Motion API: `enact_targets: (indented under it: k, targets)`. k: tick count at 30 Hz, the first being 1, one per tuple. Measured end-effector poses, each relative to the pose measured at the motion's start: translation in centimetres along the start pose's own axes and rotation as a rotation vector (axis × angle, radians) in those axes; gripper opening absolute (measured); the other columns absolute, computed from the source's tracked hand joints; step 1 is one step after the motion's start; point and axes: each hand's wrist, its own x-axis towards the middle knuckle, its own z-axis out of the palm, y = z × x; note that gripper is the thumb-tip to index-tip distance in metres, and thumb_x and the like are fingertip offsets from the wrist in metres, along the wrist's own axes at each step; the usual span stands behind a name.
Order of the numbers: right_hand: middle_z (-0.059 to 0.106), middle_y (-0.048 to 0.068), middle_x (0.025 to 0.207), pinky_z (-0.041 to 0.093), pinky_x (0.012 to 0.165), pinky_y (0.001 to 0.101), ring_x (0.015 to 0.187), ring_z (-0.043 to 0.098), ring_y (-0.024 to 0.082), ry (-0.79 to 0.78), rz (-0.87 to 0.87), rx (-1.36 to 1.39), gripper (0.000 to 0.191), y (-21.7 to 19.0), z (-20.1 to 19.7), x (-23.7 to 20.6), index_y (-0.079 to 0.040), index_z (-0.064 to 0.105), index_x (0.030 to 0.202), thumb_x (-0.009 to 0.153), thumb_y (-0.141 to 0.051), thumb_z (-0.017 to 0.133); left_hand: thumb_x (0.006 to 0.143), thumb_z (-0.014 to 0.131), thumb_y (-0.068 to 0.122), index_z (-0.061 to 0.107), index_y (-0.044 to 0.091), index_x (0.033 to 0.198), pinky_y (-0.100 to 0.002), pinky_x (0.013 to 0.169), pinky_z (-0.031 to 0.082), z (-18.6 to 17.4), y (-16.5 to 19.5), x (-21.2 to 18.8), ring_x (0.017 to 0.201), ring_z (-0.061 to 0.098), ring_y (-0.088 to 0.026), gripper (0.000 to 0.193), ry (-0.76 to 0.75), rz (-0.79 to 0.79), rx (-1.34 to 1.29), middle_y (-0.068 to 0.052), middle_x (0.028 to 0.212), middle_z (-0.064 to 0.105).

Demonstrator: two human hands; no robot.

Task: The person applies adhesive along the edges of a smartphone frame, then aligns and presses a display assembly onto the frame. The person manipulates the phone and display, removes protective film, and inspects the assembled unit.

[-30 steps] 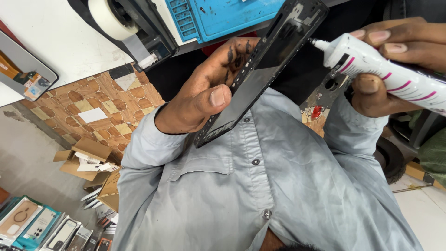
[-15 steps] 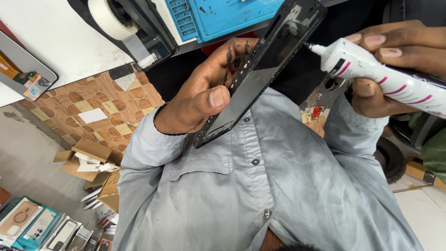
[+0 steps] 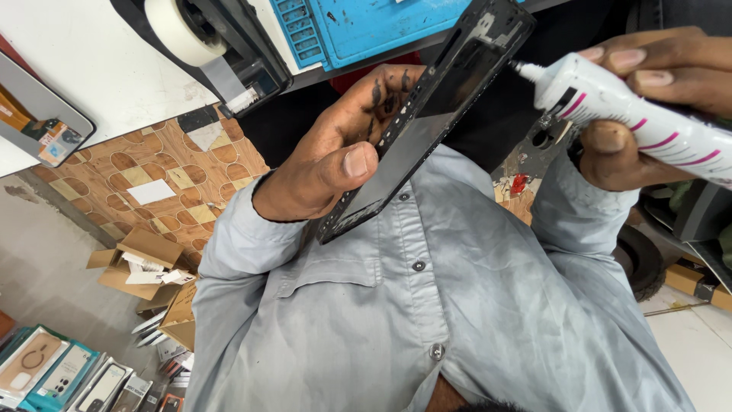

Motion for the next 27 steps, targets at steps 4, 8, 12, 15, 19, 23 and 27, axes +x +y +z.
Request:
enact_targets:
  k: [4,8,12,15,19,23,27]
  targets:
    - [0.061,0.031,0.102,0.069,0.070,0.0473,0.079,0.073,0.042,0.059,0.044,-0.027,0.033,0.2,0.0,-0.3,0.012,0.047,0.112,0.098,-0.009,0.068,0.093,0.071,0.071,0.034,-0.003,0.156,-0.034,0.123,0.035,0.0,-0.1,-0.1,0.139,0.045,-0.019,0.104,0.002,-0.001,-0.008,-0.013,0.145,0.048]
    - [0.063,0.032,0.099,0.066,0.067,0.0459,0.078,0.072,0.044,0.012,-0.019,-0.037,0.035,0.5,-0.2,-0.3,0.015,0.047,0.111,0.098,-0.011,0.066,0.092,0.070,0.071,0.034,-0.003,0.156,-0.034,0.118,0.039,-0.1,0.0,-0.1,0.134,0.048,-0.019,0.104,0.009,-0.016,0.003,-0.014,0.144,0.050]
    - [0.062,0.034,0.100,0.068,0.069,0.0484,0.078,0.072,0.045,0.078,-0.011,0.004,0.037,0.9,-0.1,-0.6,0.015,0.048,0.112,0.098,-0.013,0.068,0.093,0.069,0.071,0.035,-0.002,0.156,-0.034,0.118,0.039,-0.1,-0.1,-0.1,0.134,0.048,-0.019,0.103,0.006,-0.017,0.006,-0.012,0.142,0.050]
    - [0.062,0.032,0.100,0.066,0.070,0.0472,0.079,0.072,0.044,0.080,-0.004,-0.024,0.035,0.9,0.0,-1.0,0.015,0.049,0.112,0.098,-0.012,0.067,0.094,0.069,0.071,0.035,-0.002,0.157,-0.034,0.119,0.038,-0.1,-0.1,-0.2,0.136,0.047,-0.020,0.102,0.014,-0.017,0.009,-0.011,0.140,0.049]
    - [0.060,0.031,0.101,0.069,0.070,0.0469,0.079,0.072,0.043,0.081,-0.031,0.029,0.037,1.1,-0.1,-1.1,0.013,0.048,0.111,0.097,-0.014,0.070,0.094,0.069,0.071,0.036,-0.002,0.157,-0.035,0.120,0.037,-0.2,-0.1,-0.3,0.137,0.046,-0.020,0.102,0.020,-0.016,0.019,-0.011,0.141,0.048]
    - [0.059,0.031,0.102,0.070,0.070,0.0496,0.081,0.071,0.042,0.049,-0.020,0.062,0.039,1.3,-0.4,-0.6,0.014,0.048,0.112,0.097,-0.014,0.071,0.093,0.069,0.071,0.035,-0.002,0.157,-0.035,0.121,0.037,-0.1,0.0,-0.3,0.138,0.045,-0.020,0.103,0.021,-0.024,0.003,-0.012,0.146,0.048]
    - [0.058,0.030,0.102,0.070,0.070,0.0484,0.082,0.072,0.041,0.014,-0.003,0.008,0.036,0.9,-0.3,-0.5,0.012,0.048,0.111,0.098,-0.013,0.070,0.093,0.069,0.071,0.035,-0.002,0.156,-0.035,0.120,0.038,-0.1,0.0,-0.2,0.137,0.046,-0.020,0.102,0.017,-0.025,0.007,-0.011,0.143,0.048]
